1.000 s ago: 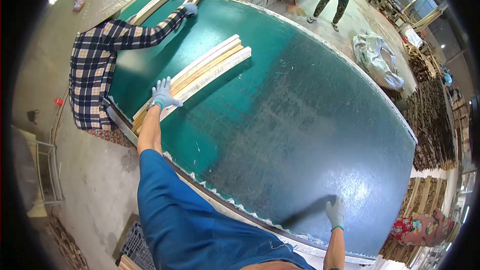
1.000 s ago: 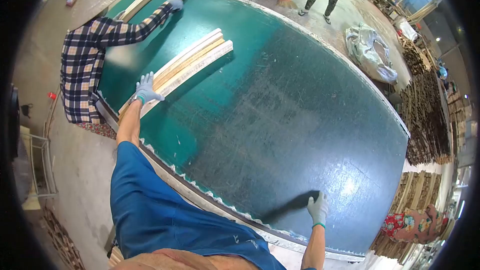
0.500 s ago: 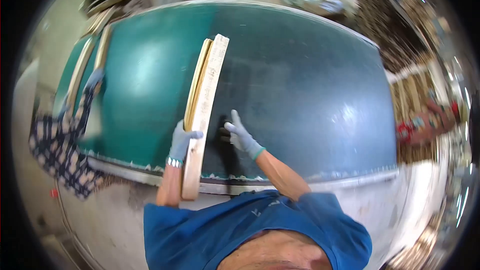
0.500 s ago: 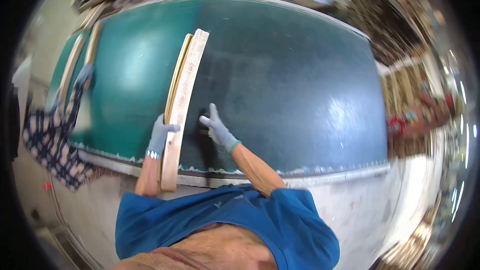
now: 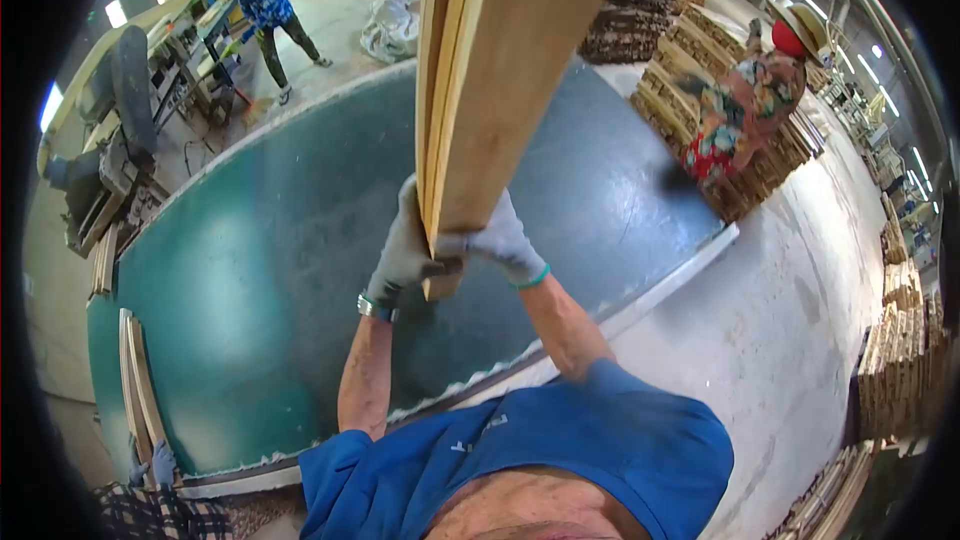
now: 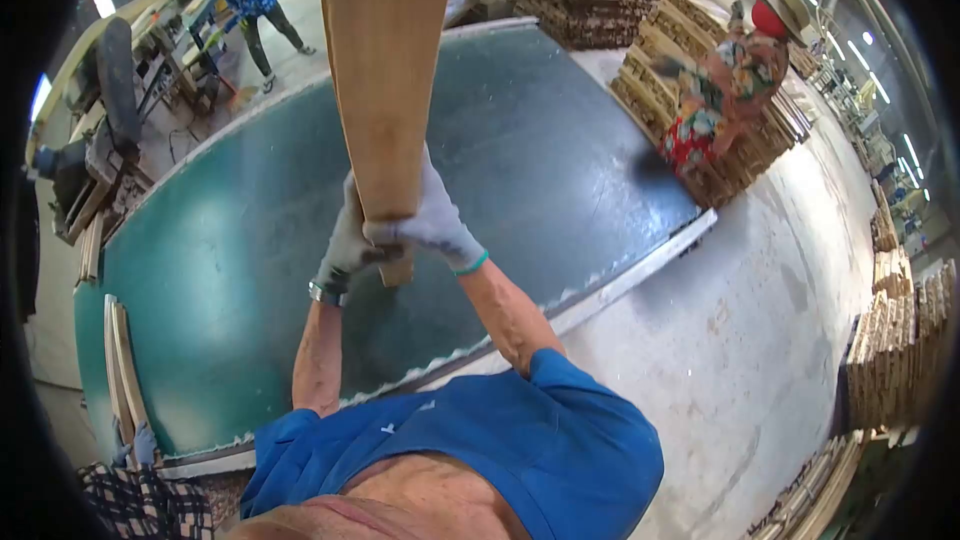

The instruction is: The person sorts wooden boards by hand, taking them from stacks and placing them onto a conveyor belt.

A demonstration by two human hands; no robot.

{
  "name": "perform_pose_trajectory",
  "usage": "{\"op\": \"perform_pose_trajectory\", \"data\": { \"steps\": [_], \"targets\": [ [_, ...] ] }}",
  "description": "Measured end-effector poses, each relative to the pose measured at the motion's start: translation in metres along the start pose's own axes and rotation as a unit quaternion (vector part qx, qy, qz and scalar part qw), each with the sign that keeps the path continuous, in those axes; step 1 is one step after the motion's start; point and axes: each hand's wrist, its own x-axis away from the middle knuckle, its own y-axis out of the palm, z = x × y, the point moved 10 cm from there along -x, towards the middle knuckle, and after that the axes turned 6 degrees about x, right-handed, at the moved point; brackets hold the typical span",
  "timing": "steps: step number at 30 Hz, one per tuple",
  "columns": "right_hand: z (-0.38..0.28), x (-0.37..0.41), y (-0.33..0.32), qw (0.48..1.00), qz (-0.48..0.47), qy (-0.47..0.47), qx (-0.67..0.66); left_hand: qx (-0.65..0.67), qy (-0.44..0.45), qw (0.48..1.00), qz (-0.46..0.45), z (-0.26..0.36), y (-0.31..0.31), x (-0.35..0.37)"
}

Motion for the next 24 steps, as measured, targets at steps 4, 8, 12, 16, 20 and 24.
{"op": "perform_pose_trajectory", "data": {
  "steps": [4,8,12,16,20,24],
  "targets": [
    [0.055,0.021,-0.093,0.976,-0.043,-0.081,0.199,0.041,-0.035,0.999,-0.001,-0.074,0.071,-0.030],
    [0.103,0.002,-0.164,0.985,-0.020,-0.030,0.171,0.056,-0.015,0.998,0.003,-0.097,0.098,-0.086],
    [0.040,-0.011,-0.228,0.978,0.147,-0.091,-0.118,-0.027,-0.128,0.991,0.005,-0.107,0.137,-0.129],
    [0.072,-0.032,-0.328,0.934,0.150,-0.054,-0.320,-0.274,-0.189,0.943,0.006,-0.090,0.203,-0.206],
    [0.061,-0.042,-0.412,0.864,0.192,-0.035,-0.465,-0.339,-0.239,0.905,-0.094,-0.081,0.262,-0.300],
    [0.045,-0.042,-0.480,0.815,0.255,-0.101,-0.510,-0.371,-0.256,0.850,-0.271,-0.084,0.320,-0.362]
  ]
}}
